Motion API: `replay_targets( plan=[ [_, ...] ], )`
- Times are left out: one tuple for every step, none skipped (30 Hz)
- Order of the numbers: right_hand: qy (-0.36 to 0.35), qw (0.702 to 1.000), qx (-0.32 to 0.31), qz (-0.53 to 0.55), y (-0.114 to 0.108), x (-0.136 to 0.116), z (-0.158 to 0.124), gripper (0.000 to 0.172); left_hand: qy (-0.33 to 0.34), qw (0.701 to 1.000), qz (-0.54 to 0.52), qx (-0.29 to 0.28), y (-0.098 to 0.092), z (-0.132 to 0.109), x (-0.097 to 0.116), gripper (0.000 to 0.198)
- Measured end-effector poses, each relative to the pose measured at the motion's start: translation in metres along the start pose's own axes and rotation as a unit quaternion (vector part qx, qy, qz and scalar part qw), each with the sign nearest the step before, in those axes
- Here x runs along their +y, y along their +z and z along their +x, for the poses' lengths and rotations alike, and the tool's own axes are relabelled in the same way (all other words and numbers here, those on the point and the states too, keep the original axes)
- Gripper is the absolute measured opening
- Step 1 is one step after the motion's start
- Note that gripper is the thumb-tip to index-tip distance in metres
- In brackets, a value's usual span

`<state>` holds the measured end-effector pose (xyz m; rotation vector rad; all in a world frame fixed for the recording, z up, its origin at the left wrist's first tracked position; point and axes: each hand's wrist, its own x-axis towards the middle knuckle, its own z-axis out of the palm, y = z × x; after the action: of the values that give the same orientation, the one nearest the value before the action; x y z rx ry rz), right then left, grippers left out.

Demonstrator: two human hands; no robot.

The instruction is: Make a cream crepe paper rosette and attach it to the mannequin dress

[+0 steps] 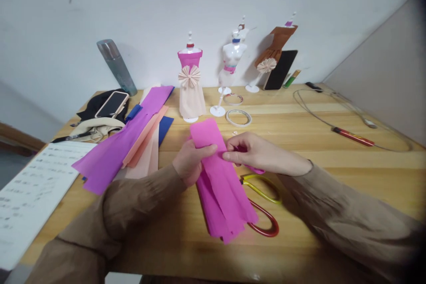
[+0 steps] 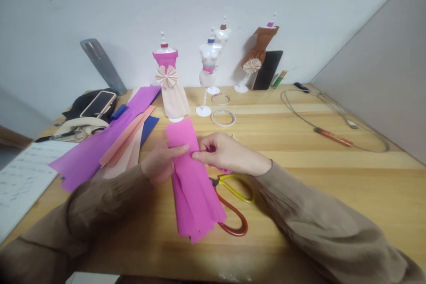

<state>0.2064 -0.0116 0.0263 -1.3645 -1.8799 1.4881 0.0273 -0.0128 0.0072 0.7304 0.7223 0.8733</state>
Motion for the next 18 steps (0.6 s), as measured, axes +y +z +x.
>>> replay_targets(
  plan=[
    [0.001,1.0,-0.001,0.003,0.001,0.0,0.001,0.04,-0.003,1.0,0.001,-0.003,0.0,0.001,-0.002,0.033],
    [-0.001,1.0,-0.005,0.007,0.001,0.001,0.002,0.038,-0.008,1.0,0.001,-0.009,-0.001,0.002,-0.003,0.035],
    [-0.004,1.0,-0.01,0.014,0.0,0.002,0.004,0.037,-0.012,1.0,0.003,-0.016,-0.003,0.004,-0.003,0.036],
    [-0.008,1.0,-0.016,0.02,-0.001,0.003,0.004,0.036,-0.015,1.0,0.006,-0.021,-0.004,0.005,-0.003,0.036],
    [-0.012,0.999,-0.021,0.025,-0.002,0.003,0.005,0.036,-0.011,1.0,0.011,-0.022,-0.006,0.007,-0.003,0.035],
    [-0.016,0.999,-0.027,0.029,-0.004,0.004,0.005,0.036,-0.002,1.0,0.018,-0.02,-0.009,0.009,-0.002,0.034],
    [-0.018,0.999,-0.031,0.033,-0.005,0.004,0.005,0.036,0.011,0.999,0.025,-0.016,-0.011,0.011,-0.001,0.031],
    [-0.017,0.999,-0.037,0.036,-0.005,0.005,0.005,0.037,0.024,0.999,0.031,-0.012,-0.013,0.013,0.001,0.029],
    [-0.015,0.998,-0.041,0.039,-0.005,0.005,0.005,0.038,0.037,0.999,0.037,-0.006,-0.014,0.015,0.003,0.026],
    [-0.012,0.998,-0.041,0.041,-0.004,0.005,0.006,0.039,0.047,0.998,0.041,0.001,-0.016,0.016,0.005,0.023],
    [-0.009,0.998,-0.038,0.042,-0.003,0.006,0.006,0.04,0.054,0.997,0.046,0.007,-0.017,0.018,0.008,0.021],
    [-0.007,0.999,-0.031,0.042,-0.001,0.007,0.007,0.041,0.058,0.997,0.051,0.012,-0.019,0.019,0.009,0.02],
    [-0.005,0.999,-0.024,0.041,0.001,0.007,0.008,0.041,0.06,0.996,0.056,0.015,-0.02,0.02,0.01,0.019],
    [-0.005,0.999,-0.018,0.041,0.002,0.008,0.009,0.041,0.061,0.996,0.061,0.015,-0.021,0.021,0.011,0.02],
    [-0.005,0.999,-0.015,0.04,0.004,0.009,0.01,0.041,0.06,0.996,0.065,0.014,-0.022,0.021,0.011,0.021],
    [-0.004,0.999,-0.017,0.039,0.005,0.009,0.01,0.041,0.056,0.996,0.069,0.015,-0.023,0.022,0.011,0.023],
    [-0.003,0.999,-0.021,0.04,0.005,0.01,0.011,0.041,0.05,0.996,0.074,0.019,-0.024,0.023,0.011,0.026],
    [-0.001,0.999,-0.025,0.041,0.005,0.01,0.011,0.041,0.044,0.996,0.078,0.026,-0.025,0.024,0.01,0.028]
  ],
)
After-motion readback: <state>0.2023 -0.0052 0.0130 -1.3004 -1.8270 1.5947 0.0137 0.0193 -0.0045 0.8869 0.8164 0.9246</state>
